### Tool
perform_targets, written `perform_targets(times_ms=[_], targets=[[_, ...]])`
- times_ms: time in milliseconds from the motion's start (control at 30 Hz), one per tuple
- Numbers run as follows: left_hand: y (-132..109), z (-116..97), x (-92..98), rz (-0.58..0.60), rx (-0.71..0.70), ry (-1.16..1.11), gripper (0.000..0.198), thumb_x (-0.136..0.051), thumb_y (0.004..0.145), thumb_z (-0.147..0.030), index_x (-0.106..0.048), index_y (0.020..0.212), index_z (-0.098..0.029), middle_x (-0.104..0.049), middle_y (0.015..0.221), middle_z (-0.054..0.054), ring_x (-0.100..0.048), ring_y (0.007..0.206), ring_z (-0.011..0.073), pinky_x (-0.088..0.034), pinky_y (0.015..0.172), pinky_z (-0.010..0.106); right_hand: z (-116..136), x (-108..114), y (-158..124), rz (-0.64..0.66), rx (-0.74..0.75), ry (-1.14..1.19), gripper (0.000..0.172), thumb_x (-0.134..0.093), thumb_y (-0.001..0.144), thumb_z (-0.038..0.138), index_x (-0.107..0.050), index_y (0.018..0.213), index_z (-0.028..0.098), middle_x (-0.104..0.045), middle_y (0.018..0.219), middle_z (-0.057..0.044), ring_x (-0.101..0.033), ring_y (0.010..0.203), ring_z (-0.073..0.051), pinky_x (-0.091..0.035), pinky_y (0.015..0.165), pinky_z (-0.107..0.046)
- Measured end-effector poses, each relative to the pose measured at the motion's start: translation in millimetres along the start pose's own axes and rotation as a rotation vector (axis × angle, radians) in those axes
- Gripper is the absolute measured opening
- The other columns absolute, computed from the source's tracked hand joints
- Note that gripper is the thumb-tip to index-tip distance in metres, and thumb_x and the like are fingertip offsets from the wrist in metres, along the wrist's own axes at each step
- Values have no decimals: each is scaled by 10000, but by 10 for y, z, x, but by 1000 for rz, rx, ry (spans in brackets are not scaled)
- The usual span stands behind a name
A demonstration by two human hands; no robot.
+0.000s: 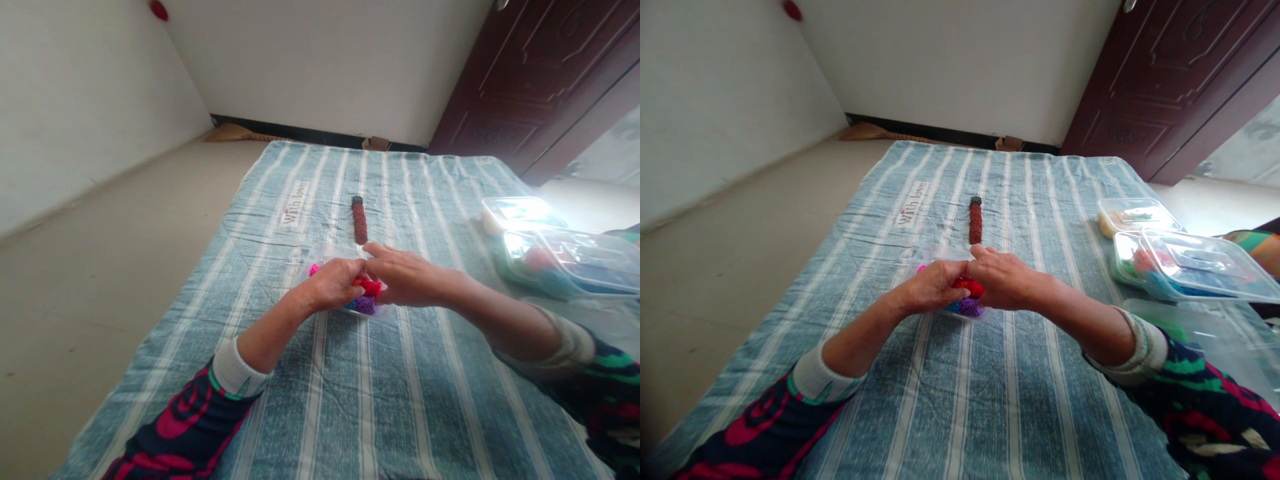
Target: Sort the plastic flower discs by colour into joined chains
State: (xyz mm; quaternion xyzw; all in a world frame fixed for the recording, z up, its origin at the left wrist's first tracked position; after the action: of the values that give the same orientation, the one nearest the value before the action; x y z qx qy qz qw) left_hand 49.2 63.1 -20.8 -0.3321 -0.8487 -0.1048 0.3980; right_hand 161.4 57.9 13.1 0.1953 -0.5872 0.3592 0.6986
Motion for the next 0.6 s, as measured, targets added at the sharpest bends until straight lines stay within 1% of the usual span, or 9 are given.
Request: perform_targets(times_ms=[133,233,367,500,600], targets=[[4,-7,6,0,29,-5,268,-538,747,-90,-634,992,-142,-724,923,57,-659,864,197,-476,797,303,-22,-37,30,10,-61,-57,163,-616,829,249,-658,958,160,-550,1048,-119,-526,828,-171,-364,622,-254],[0,-16,2,4,4,-25,287,-524,745,-70,-640,993,-155,-727,910,33,-661,855,184,-480,796,291,-46,-30,45,25,-93,-91,135,-604,846,268,-660,880,150,-551,1019,-115,-502,797,-160,-323,590,-252],[0,-5,-15,0,-43,-5,305,-519,754,-59,-655,1001,-176,-726,908,12,-658,861,176,-482,811,291,-64,-20,66,55,-100,-101,119,-601,844,251,-654,842,144,-553,992,-106,-473,750,-138,-294,574,-254],[1,-26,-22,2,-75,31,363,-511,773,-61,-654,1076,-201,-724,946,9,-651,871,171,-479,835,302,-103,-32,86,83,-105,-110,69,-601,813,185,-653,831,144,-565,968,-94,-462,721,-126,-274,558,-258],[4,-67,-19,21,-65,98,323,-514,768,-54,-671,1015,-192,-713,862,8,-638,802,162,-475,806,295,-132,-31,89,85,-119,-116,105,-575,772,105,-651,834,141,-573,971,-89,-470,718,-121,-270,558,-258]])
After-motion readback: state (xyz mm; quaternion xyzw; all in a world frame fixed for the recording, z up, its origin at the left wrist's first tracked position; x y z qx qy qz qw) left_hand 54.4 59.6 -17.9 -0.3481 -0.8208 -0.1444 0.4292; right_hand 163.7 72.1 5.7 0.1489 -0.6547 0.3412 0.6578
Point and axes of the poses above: each hand's wrist, its own y-axis towards the middle knuckle, its own x-axis out of the back of the hand, z = x × y, the point moved 5 cm from there along y, towards the middle knuckle
